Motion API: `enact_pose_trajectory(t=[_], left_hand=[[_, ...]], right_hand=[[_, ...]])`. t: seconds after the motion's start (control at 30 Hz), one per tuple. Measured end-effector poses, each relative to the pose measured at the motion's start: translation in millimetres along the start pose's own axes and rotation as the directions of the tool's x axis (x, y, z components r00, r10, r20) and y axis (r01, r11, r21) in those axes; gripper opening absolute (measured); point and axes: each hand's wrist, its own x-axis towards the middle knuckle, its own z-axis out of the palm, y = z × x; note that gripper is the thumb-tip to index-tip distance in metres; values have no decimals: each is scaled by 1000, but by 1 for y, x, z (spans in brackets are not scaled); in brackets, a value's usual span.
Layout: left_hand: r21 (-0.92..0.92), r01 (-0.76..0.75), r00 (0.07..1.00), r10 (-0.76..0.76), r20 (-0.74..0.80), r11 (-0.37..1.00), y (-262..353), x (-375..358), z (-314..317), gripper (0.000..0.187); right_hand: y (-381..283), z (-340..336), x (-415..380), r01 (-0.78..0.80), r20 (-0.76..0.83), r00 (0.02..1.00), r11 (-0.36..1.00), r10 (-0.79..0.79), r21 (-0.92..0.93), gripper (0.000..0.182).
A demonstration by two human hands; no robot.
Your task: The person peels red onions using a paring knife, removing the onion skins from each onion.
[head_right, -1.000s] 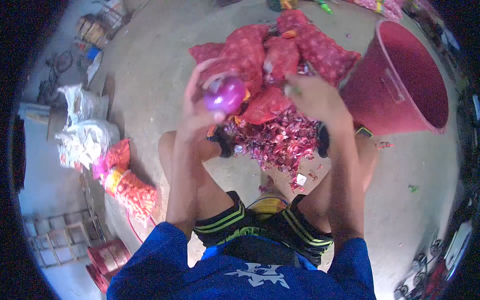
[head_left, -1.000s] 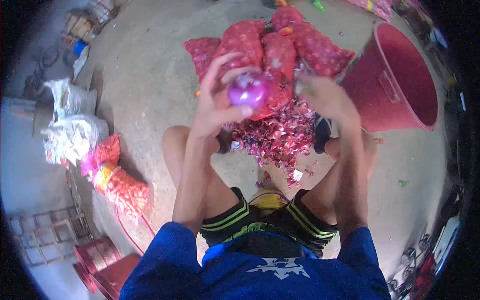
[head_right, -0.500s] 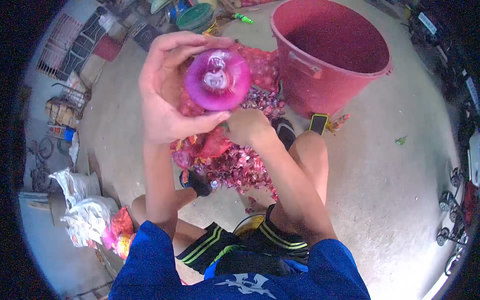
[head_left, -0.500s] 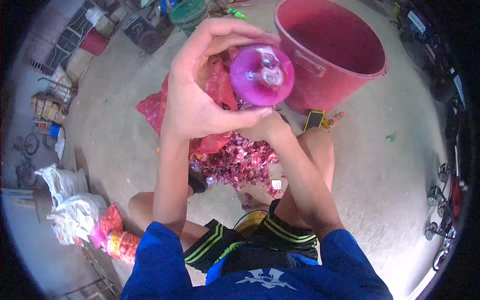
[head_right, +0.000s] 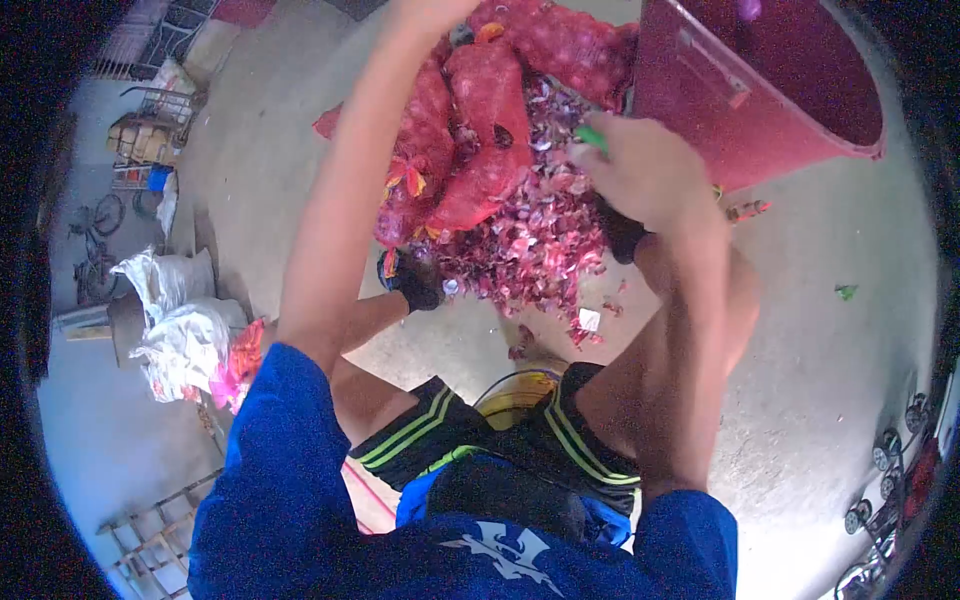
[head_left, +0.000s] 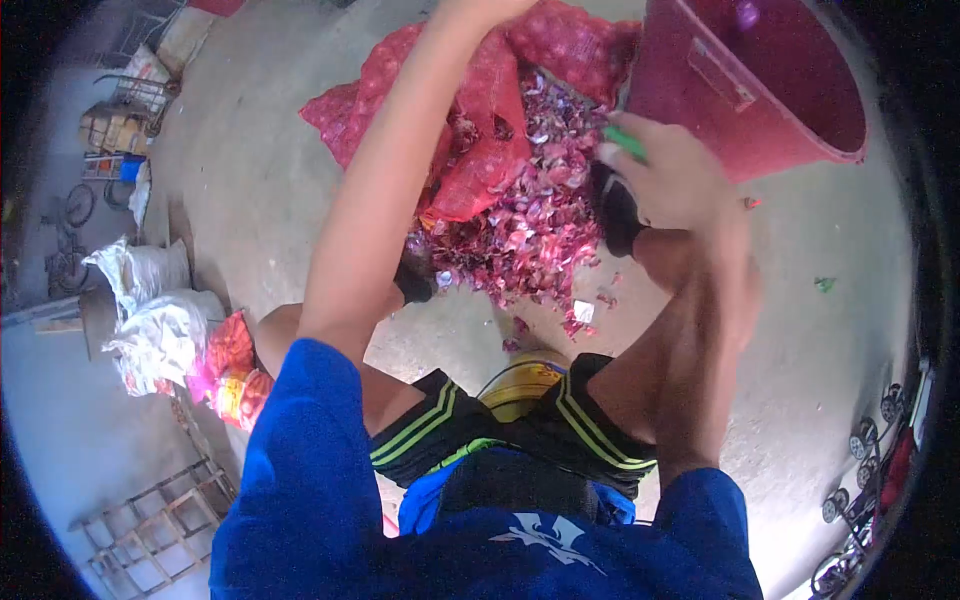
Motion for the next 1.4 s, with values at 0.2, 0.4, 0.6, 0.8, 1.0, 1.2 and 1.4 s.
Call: enact_pose_trajectory(t=[0.2,0.4,0.6,0.8,1.0,1.2,1.4], left_hand=[[575,583,668,-741,63,574,-134,-273,-17,31],[686,689,437,-889,-136,234,-294,-381,28,42],[715,697,559,-664,-497,51,-312,-366,48,42],[910,400,638,-745,-193,107,-301,-399,-13,64],[945,-324,261,-957,122,32,-320,-416,-42,75],[999,54,118,-993,-15,-9,-283,-345,-25,76],[-357,821,464,-885,-37,446,-107,-293,10,63]], right_hand=[[14,-11,-33,-106,-35,993,984,112,143,50],[11,-30,-9,-166,61,985,982,161,86,53],[24,-36,10,-479,323,837,876,441,47,60],[32,-30,30,-592,339,752,806,566,-33,64],[33,-33,30,-448,276,845,888,459,-106,65],[20,-32,21,-384,230,904,921,360,66,61],[8,-7,0,51,-176,984,987,-24,154,45]])
